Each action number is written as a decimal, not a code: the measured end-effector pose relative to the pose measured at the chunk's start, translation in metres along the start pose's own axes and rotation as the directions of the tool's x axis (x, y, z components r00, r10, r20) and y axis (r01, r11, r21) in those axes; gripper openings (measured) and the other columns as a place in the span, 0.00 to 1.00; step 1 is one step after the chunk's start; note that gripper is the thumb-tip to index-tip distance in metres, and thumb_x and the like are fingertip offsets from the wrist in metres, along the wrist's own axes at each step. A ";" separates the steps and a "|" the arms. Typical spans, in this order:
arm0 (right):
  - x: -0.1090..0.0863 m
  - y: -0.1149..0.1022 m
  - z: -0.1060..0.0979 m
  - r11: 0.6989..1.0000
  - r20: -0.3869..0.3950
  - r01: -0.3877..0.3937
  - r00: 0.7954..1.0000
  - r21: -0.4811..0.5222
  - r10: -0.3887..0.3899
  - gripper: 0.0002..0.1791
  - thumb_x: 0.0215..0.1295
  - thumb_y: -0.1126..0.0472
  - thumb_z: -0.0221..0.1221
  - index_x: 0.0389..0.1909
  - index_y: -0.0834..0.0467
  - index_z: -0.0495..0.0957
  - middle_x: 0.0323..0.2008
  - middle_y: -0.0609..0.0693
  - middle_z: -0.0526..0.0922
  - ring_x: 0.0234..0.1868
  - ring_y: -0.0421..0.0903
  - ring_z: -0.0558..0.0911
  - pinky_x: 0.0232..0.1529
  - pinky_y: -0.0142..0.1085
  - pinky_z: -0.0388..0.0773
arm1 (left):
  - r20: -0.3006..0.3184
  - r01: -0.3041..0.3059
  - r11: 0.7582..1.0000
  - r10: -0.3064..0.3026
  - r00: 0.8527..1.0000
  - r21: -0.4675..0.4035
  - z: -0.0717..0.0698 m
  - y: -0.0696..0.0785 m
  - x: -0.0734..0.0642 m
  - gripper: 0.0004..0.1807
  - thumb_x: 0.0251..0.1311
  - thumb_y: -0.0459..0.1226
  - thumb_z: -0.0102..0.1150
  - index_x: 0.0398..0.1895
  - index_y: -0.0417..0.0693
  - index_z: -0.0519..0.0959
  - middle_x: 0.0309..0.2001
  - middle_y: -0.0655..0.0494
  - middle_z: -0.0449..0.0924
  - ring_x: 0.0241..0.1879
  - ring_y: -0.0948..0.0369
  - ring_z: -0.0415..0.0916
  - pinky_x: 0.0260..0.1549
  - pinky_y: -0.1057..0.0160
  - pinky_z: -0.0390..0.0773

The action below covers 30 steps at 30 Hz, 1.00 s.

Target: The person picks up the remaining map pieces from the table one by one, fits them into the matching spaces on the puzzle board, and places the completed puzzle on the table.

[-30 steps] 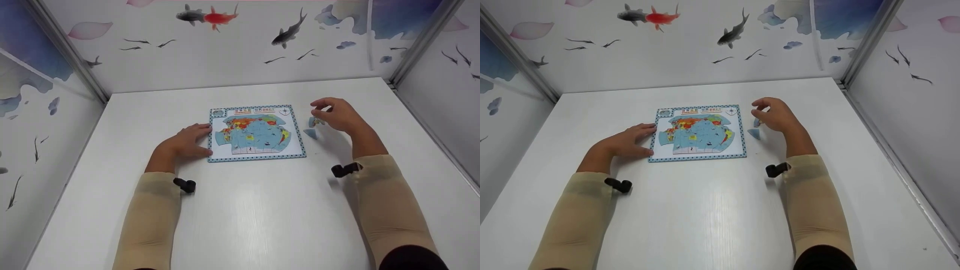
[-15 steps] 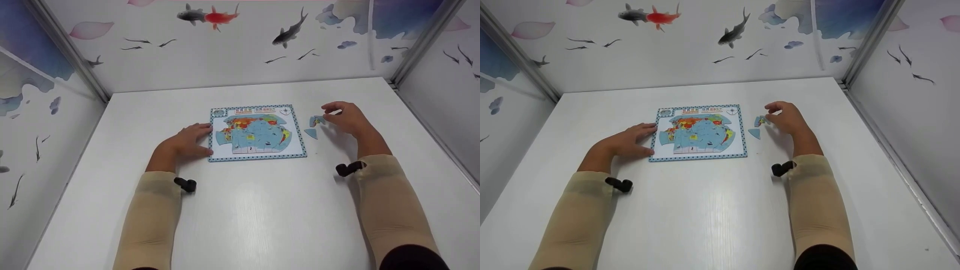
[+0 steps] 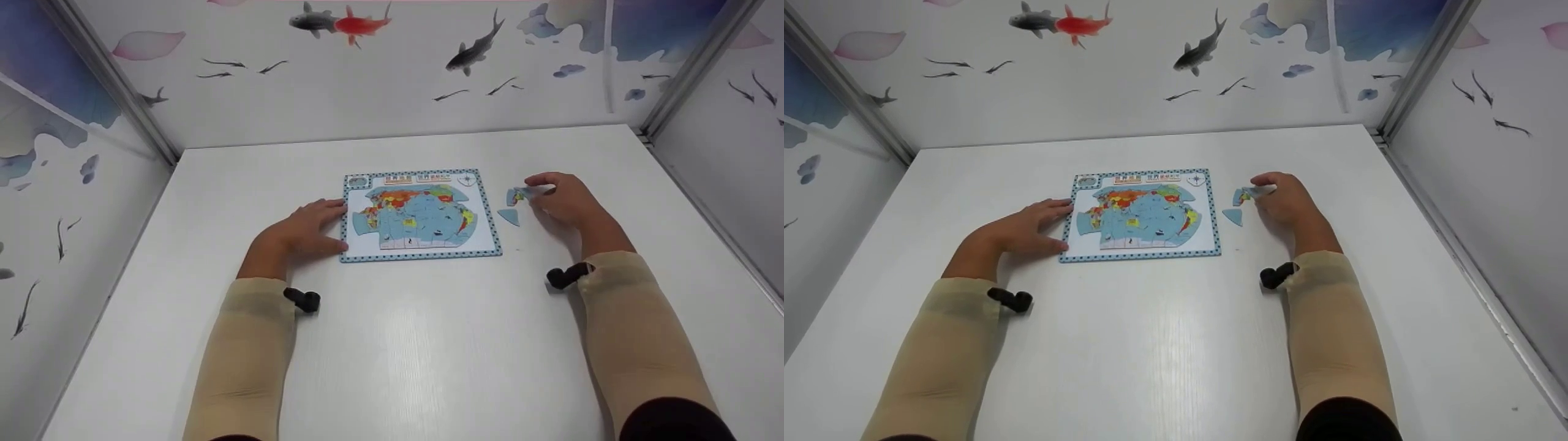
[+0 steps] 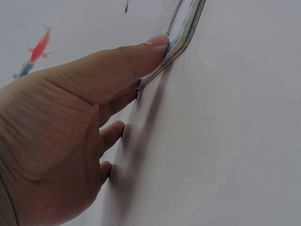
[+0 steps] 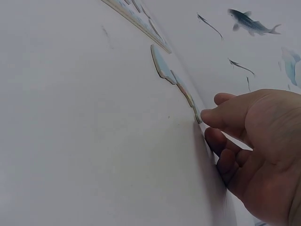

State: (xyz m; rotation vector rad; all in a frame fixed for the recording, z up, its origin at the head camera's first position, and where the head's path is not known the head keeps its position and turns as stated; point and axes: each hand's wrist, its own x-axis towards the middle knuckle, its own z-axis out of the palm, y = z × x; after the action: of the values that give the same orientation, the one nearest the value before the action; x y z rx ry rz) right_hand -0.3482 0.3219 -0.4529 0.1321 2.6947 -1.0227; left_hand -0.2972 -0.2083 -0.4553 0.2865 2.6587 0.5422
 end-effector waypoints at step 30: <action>0.002 -0.004 0.003 0.994 0.037 0.065 0.997 -0.089 -0.062 0.32 0.80 0.58 0.55 0.82 0.52 0.64 0.80 0.64 0.62 0.78 0.66 0.67 0.81 0.65 0.63 | -0.001 -0.031 0.999 0.031 1.000 0.009 -0.001 -0.001 0.003 0.51 0.63 0.61 0.70 0.86 0.76 0.55 0.89 0.67 0.44 0.90 0.48 0.34 0.84 0.30 0.44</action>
State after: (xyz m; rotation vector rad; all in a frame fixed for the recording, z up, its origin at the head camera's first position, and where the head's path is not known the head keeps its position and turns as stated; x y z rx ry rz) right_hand -0.3503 0.3172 -0.4535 0.0115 2.7246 -0.9108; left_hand -0.3006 -0.2083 -0.4563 0.3300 2.6619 0.5406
